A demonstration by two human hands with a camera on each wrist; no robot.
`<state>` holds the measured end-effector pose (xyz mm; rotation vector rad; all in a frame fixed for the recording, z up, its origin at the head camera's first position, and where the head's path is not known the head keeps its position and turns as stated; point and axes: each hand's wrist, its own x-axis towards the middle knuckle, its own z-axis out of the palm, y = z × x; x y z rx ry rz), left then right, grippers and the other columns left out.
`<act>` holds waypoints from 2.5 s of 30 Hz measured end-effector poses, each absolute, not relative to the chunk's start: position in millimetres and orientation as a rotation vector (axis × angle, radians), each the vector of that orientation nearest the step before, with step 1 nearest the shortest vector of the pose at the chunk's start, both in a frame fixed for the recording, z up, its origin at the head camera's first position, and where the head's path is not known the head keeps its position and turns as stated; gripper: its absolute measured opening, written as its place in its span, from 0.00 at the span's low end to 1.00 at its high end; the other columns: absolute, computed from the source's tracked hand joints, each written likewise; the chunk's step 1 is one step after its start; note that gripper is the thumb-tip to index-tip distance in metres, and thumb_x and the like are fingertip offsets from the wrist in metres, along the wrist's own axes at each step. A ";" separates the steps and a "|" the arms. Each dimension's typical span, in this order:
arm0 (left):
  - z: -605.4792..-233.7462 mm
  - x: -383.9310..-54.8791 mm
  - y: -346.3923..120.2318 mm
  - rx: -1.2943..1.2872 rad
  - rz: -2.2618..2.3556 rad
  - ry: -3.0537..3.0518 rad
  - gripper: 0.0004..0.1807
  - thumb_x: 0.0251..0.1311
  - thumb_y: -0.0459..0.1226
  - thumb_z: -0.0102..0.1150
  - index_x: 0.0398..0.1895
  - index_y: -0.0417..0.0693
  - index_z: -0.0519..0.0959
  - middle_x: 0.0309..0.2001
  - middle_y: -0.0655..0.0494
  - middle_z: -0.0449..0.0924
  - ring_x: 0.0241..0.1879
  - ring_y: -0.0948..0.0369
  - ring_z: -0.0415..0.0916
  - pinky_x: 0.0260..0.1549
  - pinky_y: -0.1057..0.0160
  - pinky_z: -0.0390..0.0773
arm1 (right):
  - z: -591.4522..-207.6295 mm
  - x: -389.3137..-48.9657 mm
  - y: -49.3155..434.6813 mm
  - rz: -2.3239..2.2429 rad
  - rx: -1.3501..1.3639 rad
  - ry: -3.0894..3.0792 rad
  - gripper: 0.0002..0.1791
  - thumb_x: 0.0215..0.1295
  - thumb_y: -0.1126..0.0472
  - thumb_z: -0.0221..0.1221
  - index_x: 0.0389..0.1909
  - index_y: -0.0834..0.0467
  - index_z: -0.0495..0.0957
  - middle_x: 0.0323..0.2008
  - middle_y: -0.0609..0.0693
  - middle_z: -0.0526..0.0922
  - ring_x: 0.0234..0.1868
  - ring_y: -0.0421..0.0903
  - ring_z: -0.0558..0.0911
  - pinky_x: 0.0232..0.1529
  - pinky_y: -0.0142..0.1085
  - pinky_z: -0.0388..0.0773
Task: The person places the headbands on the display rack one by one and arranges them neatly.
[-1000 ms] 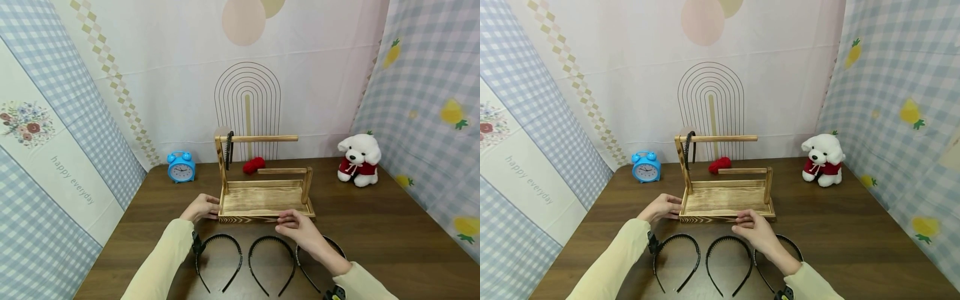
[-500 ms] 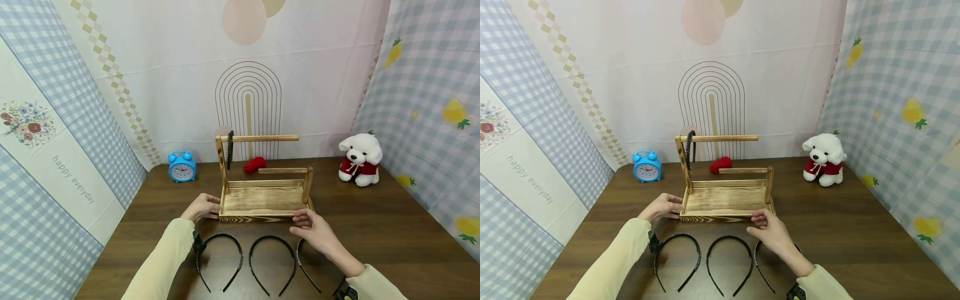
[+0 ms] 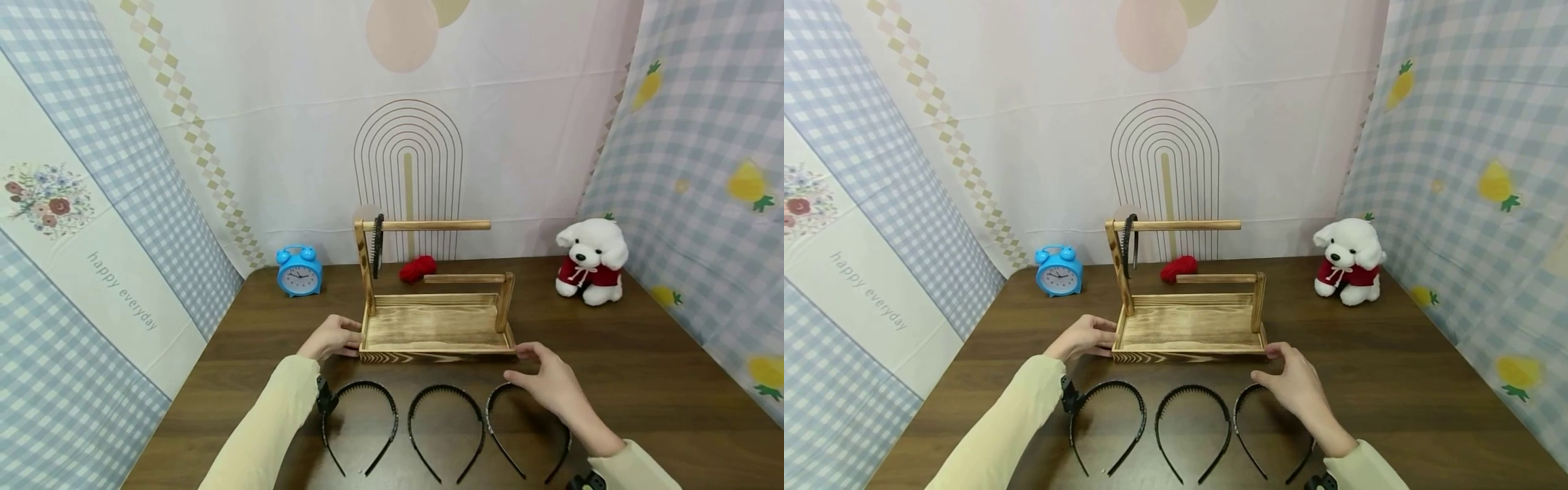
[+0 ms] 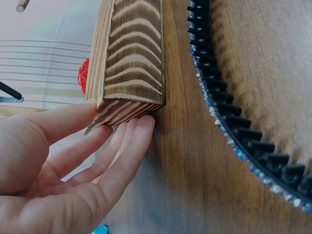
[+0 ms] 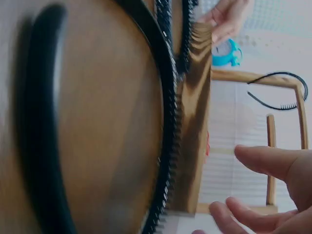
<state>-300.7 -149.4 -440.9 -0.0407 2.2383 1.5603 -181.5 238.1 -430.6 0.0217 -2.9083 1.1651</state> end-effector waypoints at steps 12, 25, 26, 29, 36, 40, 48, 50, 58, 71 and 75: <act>-441.6 -300.2 -148.3 -0.053 1.571 2.245 0.23 0.67 0.28 0.55 0.64 0.26 0.68 0.50 0.32 0.80 0.45 0.47 0.83 0.42 0.52 0.86 | -424.5 -179.4 271.9 1.180 -0.028 -3.121 0.45 0.59 0.51 0.68 0.67 0.73 0.57 0.61 0.75 0.69 0.60 0.73 0.68 0.50 0.59 0.74; -443.8 -300.8 -148.3 -0.041 1.568 2.244 0.23 0.67 0.29 0.55 0.63 0.26 0.68 0.50 0.32 0.79 0.46 0.46 0.83 0.42 0.51 0.86 | -435.2 -170.5 290.6 1.017 0.031 -3.354 0.41 0.56 0.51 0.71 0.59 0.74 0.65 0.44 0.64 0.75 0.43 0.55 0.77 0.39 0.48 0.77; -443.6 -300.8 -148.6 -0.040 1.563 2.248 0.23 0.67 0.29 0.55 0.64 0.27 0.68 0.51 0.32 0.79 0.46 0.46 0.82 0.42 0.51 0.86 | -435.4 -170.1 290.7 1.013 0.027 -3.365 0.39 0.55 0.53 0.71 0.58 0.73 0.65 0.43 0.62 0.75 0.43 0.54 0.77 0.38 0.47 0.77; -443.3 -300.8 -149.3 -0.042 1.556 2.252 0.23 0.67 0.29 0.55 0.64 0.27 0.68 0.51 0.32 0.78 0.47 0.46 0.82 0.42 0.51 0.86 | -436.8 -169.8 290.2 0.981 0.040 -3.371 0.34 0.53 0.59 0.72 0.55 0.72 0.67 0.41 0.60 0.75 0.41 0.52 0.75 0.36 0.44 0.75; -443.1 -300.6 -149.9 -0.037 1.549 2.254 0.24 0.67 0.29 0.55 0.64 0.27 0.68 0.51 0.32 0.79 0.46 0.45 0.82 0.41 0.51 0.86 | -440.6 -168.4 292.7 1.101 0.056 -3.317 0.23 0.46 0.70 0.66 0.44 0.68 0.70 0.34 0.56 0.69 0.34 0.49 0.69 0.30 0.38 0.68; -443.2 -301.0 -149.8 -0.032 1.546 2.256 0.24 0.67 0.29 0.55 0.64 0.27 0.68 0.51 0.32 0.79 0.47 0.45 0.82 0.42 0.51 0.86 | -441.2 -168.7 299.6 1.529 -0.026 -3.236 0.18 0.52 0.72 0.59 0.45 0.71 0.69 0.32 0.55 0.71 0.30 0.47 0.72 0.29 0.38 0.73; -443.5 -300.9 -149.4 -0.042 1.556 2.256 0.23 0.67 0.29 0.55 0.63 0.27 0.69 0.50 0.32 0.79 0.45 0.47 0.83 0.41 0.52 0.86 | -446.2 -171.7 317.9 2.031 0.065 -3.089 0.24 0.67 0.67 0.53 0.55 0.81 0.60 0.34 0.56 0.79 0.34 0.46 0.81 0.35 0.39 0.84; -443.5 -300.8 -149.3 -0.047 1.558 2.254 0.23 0.67 0.29 0.56 0.63 0.27 0.69 0.51 0.32 0.79 0.46 0.47 0.83 0.41 0.52 0.86 | -446.6 -170.5 320.0 2.105 0.073 -3.058 0.27 0.69 0.66 0.53 0.57 0.82 0.57 0.35 0.56 0.80 0.34 0.46 0.82 0.35 0.39 0.85; -443.1 -300.7 -149.5 -0.041 1.536 2.260 0.24 0.68 0.30 0.55 0.64 0.27 0.68 0.52 0.32 0.78 0.48 0.45 0.82 0.42 0.51 0.86 | -441.6 -170.7 328.6 2.335 0.135 -2.943 0.34 0.73 0.63 0.52 0.64 0.83 0.48 0.41 0.57 0.81 0.40 0.47 0.84 0.42 0.41 0.86; -442.5 -299.2 -146.9 -0.057 1.555 2.251 0.23 0.68 0.29 0.54 0.64 0.27 0.68 0.50 0.33 0.80 0.46 0.46 0.83 0.41 0.52 0.86 | -435.6 -169.1 322.4 2.370 0.184 -2.797 0.26 0.74 0.63 0.52 0.60 0.78 0.57 0.41 0.54 0.80 0.42 0.45 0.83 0.45 0.41 0.85; -443.1 -299.1 -147.8 -0.049 1.548 2.263 0.23 0.68 0.29 0.54 0.64 0.27 0.68 0.50 0.33 0.79 0.46 0.46 0.82 0.41 0.52 0.86 | -433.7 -168.7 320.0 2.337 0.182 -2.761 0.27 0.75 0.61 0.51 0.60 0.78 0.55 0.41 0.55 0.79 0.42 0.47 0.83 0.46 0.41 0.85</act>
